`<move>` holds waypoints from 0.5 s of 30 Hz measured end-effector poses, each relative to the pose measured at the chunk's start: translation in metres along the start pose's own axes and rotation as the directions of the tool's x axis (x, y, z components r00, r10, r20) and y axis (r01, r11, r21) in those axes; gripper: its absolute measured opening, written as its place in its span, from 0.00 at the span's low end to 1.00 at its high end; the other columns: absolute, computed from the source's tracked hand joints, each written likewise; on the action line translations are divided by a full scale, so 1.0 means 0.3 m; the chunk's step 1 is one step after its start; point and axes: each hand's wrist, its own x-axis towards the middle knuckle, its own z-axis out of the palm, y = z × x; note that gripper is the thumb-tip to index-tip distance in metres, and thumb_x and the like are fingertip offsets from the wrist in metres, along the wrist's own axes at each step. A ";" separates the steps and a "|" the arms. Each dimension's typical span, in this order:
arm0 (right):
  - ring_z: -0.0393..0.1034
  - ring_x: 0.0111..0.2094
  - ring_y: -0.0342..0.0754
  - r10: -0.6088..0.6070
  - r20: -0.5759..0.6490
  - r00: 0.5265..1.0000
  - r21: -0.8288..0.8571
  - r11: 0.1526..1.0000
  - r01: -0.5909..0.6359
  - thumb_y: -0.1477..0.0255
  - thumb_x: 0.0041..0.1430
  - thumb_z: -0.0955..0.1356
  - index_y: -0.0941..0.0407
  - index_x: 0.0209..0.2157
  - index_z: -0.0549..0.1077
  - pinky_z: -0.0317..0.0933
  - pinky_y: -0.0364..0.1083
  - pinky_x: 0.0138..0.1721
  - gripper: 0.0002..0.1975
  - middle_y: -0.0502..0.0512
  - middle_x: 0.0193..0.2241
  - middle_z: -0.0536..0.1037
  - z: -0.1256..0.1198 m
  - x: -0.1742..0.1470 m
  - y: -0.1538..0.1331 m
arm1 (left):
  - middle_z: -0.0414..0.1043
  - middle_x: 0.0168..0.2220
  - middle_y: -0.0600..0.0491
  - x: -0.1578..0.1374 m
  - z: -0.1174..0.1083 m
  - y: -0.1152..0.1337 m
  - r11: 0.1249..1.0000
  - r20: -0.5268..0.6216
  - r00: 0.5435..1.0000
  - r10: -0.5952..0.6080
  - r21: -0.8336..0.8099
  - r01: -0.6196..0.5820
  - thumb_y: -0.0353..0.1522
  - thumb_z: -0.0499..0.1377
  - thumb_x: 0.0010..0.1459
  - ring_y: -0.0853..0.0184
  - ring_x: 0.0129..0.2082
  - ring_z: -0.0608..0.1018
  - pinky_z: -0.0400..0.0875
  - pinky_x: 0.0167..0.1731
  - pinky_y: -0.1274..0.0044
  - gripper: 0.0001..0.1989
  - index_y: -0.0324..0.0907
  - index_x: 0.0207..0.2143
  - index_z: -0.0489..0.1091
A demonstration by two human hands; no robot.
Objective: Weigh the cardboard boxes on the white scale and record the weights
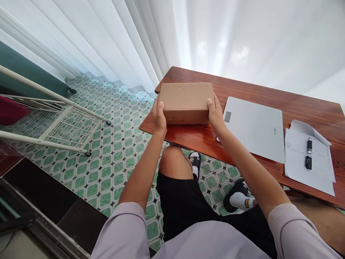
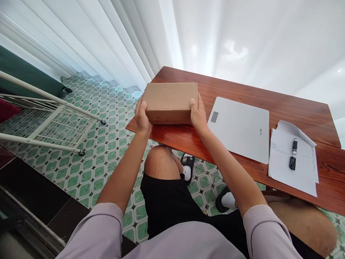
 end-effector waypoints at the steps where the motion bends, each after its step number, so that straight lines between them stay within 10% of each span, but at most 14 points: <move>1: 0.47 0.70 0.46 -0.002 0.002 1.000 -0.002 1.000 0.002 0.51 0.67 0.58 0.52 0.71 0.54 0.43 0.52 0.73 0.36 0.49 0.70 0.53 0.000 -0.003 -0.006 | 0.71 0.59 0.55 0.002 -0.002 0.009 1.000 0.009 1.000 -0.002 0.000 0.002 0.48 0.53 0.62 0.62 0.64 0.68 0.63 0.65 0.72 0.23 0.50 0.55 0.71; 15: 0.46 0.71 0.53 -0.156 -0.049 0.986 -0.096 0.984 0.151 0.44 0.71 0.53 0.45 0.70 0.54 0.49 0.55 0.71 0.34 0.46 0.69 0.54 -0.260 -0.076 -0.187 | 0.68 0.61 0.56 -0.013 0.181 0.255 0.992 0.133 0.985 0.114 -0.060 -0.106 0.47 0.54 0.64 0.58 0.66 0.65 0.61 0.68 0.66 0.22 0.50 0.56 0.69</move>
